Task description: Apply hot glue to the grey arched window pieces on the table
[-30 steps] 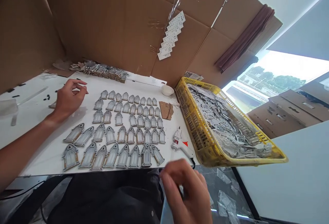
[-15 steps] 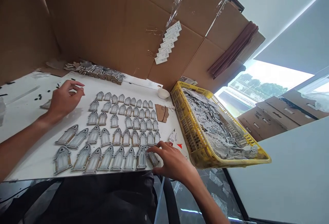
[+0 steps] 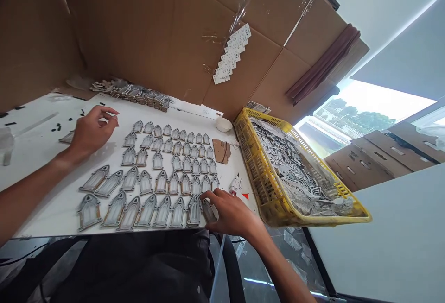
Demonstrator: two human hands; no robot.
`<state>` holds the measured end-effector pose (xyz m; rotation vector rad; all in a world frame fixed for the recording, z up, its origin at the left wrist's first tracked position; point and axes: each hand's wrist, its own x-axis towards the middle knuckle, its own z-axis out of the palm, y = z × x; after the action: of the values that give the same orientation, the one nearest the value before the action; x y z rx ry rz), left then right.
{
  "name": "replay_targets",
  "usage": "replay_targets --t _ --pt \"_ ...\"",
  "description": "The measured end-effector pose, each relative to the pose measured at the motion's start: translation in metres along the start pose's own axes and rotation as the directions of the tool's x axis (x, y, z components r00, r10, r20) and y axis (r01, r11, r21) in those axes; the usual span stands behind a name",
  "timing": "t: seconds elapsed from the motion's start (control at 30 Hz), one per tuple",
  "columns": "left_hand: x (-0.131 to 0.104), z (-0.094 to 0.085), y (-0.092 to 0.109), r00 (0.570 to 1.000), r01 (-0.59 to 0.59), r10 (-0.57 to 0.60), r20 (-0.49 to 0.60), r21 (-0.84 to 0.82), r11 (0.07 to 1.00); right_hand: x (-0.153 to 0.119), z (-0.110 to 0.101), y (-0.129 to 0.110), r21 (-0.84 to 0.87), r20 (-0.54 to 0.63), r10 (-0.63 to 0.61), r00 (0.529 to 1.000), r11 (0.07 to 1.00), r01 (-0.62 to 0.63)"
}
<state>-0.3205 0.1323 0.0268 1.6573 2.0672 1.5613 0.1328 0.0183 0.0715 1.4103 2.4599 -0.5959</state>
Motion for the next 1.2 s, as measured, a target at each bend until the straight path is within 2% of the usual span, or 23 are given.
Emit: replay_targets --t 0.23,0.57,0.77,0.93,1.2 --pt "-0.002 0.000 0.001 1.000 -0.007 0.007 -0.002 0.022 1.000 -0.003 -0.004 -0.004 -0.025 0.010 0.051 0.999 0.998 -0.050" --pt "-0.001 0.002 0.003 1.000 -0.015 0.015 -0.009 0.025 1.000 0.002 -0.001 -0.002 -0.057 0.035 0.049 0.998 0.997 -0.047" --pt "-0.002 0.002 0.002 1.000 -0.018 0.018 0.000 0.021 1.000 0.000 -0.018 -0.010 -0.031 -0.032 0.046 0.998 0.998 -0.047" --pt "-0.002 0.004 0.001 1.000 -0.023 0.023 0.001 0.021 1.000 0.000 -0.029 -0.020 0.000 -0.057 -0.007 0.998 1.000 0.007" --pt "-0.004 0.004 0.003 0.999 -0.037 0.037 0.008 0.015 0.999 0.011 -0.013 -0.028 -0.061 -0.018 -0.009 1.000 0.998 0.008"
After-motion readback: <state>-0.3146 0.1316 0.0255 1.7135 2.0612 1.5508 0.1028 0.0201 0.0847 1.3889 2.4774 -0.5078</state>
